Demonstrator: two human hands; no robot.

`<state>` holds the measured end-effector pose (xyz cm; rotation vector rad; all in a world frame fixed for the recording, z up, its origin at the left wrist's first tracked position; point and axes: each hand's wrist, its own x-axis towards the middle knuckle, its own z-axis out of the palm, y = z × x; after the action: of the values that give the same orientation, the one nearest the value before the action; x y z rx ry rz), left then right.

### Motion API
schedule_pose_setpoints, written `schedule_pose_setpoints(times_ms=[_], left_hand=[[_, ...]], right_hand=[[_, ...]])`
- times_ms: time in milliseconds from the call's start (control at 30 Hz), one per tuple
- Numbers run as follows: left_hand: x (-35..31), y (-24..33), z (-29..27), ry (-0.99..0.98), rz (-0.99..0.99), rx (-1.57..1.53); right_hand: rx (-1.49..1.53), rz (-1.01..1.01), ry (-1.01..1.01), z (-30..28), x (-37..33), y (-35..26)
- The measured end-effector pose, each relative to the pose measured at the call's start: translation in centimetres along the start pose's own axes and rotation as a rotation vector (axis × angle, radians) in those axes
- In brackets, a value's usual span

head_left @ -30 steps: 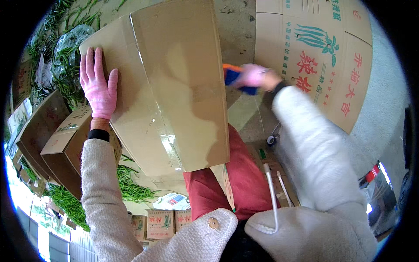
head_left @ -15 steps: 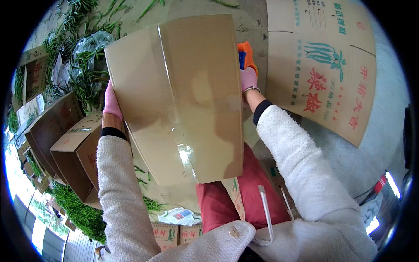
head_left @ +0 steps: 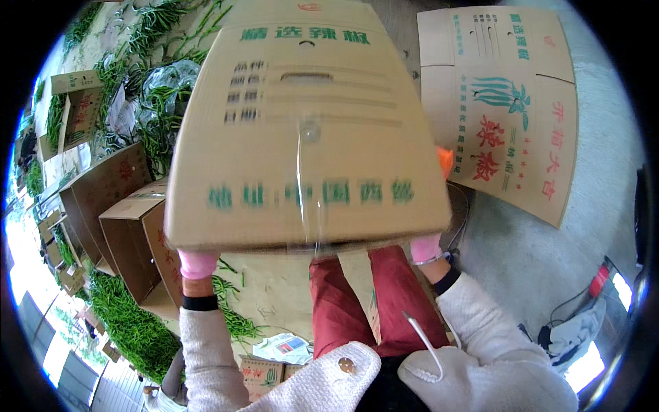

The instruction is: The person assembles empty cardboard boxes by folding the flaps and sealing them with a handheld tape dispenser. They repeat this process for several boxes in a workspace with green vegetables and other boxes nearby.

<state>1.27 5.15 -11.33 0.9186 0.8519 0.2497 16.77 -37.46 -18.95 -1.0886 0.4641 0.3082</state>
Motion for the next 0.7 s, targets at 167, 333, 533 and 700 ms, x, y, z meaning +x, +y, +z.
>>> schedule_pose_setpoints(times_ms=[167,333,533,700], left_hand=[[1.1,-4.2,-1.4,0.116,-0.388,0.184],[1.9,-9.4,-1.9,0.218,0.07,1.37],[1.4,-8.3,1.3,0.138,0.303,1.597],[-0.8,0.1,14.9,-0.221,0.457,0.694]], right_hand=[[-1.165,0.06,0.044,-0.6,-1.4,1.6],[-1.266,-0.161,-0.121,1.5,-1.1,0.9],[-1.446,-0.814,-0.598,11.2,0.1,-7.5],[-1.466,-1.051,-0.835,14.3,2.6,-10.1]])
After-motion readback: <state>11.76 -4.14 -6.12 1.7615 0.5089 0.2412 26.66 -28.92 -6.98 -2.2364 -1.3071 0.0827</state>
